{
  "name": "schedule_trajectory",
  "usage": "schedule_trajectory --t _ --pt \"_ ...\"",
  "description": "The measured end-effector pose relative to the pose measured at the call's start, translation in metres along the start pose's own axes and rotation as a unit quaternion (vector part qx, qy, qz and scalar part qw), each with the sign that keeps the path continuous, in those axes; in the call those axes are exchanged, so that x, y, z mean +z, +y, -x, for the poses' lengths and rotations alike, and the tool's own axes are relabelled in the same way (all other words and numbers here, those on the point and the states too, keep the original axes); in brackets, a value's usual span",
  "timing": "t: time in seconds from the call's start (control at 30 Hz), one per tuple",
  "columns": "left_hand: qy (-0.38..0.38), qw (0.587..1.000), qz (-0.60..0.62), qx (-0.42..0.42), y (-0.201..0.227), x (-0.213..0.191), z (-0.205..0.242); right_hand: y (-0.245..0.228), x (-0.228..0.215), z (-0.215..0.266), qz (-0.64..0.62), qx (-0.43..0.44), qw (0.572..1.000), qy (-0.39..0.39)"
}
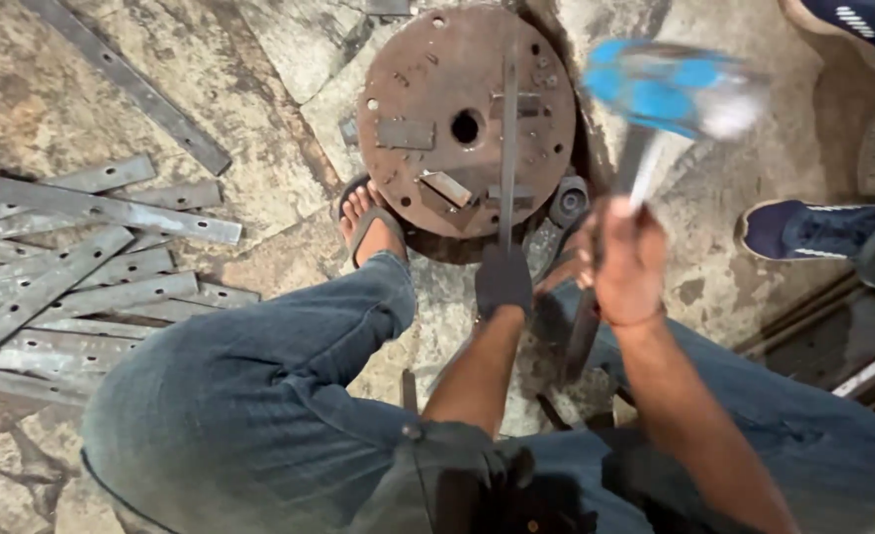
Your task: Hammering and shaping metal strips on a circular base.
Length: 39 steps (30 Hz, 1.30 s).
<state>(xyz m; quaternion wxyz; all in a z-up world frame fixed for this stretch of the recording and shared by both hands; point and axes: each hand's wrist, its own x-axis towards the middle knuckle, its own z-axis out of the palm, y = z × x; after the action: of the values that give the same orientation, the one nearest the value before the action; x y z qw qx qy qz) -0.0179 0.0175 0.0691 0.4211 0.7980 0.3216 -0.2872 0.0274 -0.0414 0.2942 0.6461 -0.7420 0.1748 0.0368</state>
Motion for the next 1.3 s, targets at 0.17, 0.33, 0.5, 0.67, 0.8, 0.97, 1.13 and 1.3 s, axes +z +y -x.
schedule_trajectory --t 0.17,0.33,0.5,0.67,0.8,0.97,1.13,1.3 --pt "-0.014 0.999 -0.021 -0.030 -0.026 -0.005 0.035 0.041 0.010 -0.015 0.016 -0.122 0.992 0.031" --pt "-0.063 0.996 -0.034 -0.051 -0.063 0.021 0.036 0.076 0.018 -0.025 0.114 0.073 0.990 0.049" --pt "-0.045 0.961 -0.236 0.135 -0.074 0.036 0.037 0.014 0.012 0.000 -0.032 0.096 0.994 0.033" --pt "-0.036 0.988 -0.139 0.049 -0.035 -0.002 0.046 0.029 0.003 -0.010 -0.102 -0.068 0.992 0.013" --pt "-0.022 1.000 -0.009 -0.014 -0.011 0.000 0.013 0.083 0.010 -0.061 0.049 -0.014 0.999 -0.015" --pt "-0.018 0.998 -0.015 0.060 0.008 0.003 -0.018 0.043 0.021 -0.038 0.243 0.097 0.965 0.015" --pt "-0.029 0.999 0.038 0.024 0.041 -0.018 -0.022 0.013 0.017 0.007 0.014 0.084 0.996 0.011" --pt "-0.042 0.999 0.026 0.011 0.053 -0.026 -0.030 0.048 0.014 -0.013 -0.010 -0.037 0.999 -0.007"
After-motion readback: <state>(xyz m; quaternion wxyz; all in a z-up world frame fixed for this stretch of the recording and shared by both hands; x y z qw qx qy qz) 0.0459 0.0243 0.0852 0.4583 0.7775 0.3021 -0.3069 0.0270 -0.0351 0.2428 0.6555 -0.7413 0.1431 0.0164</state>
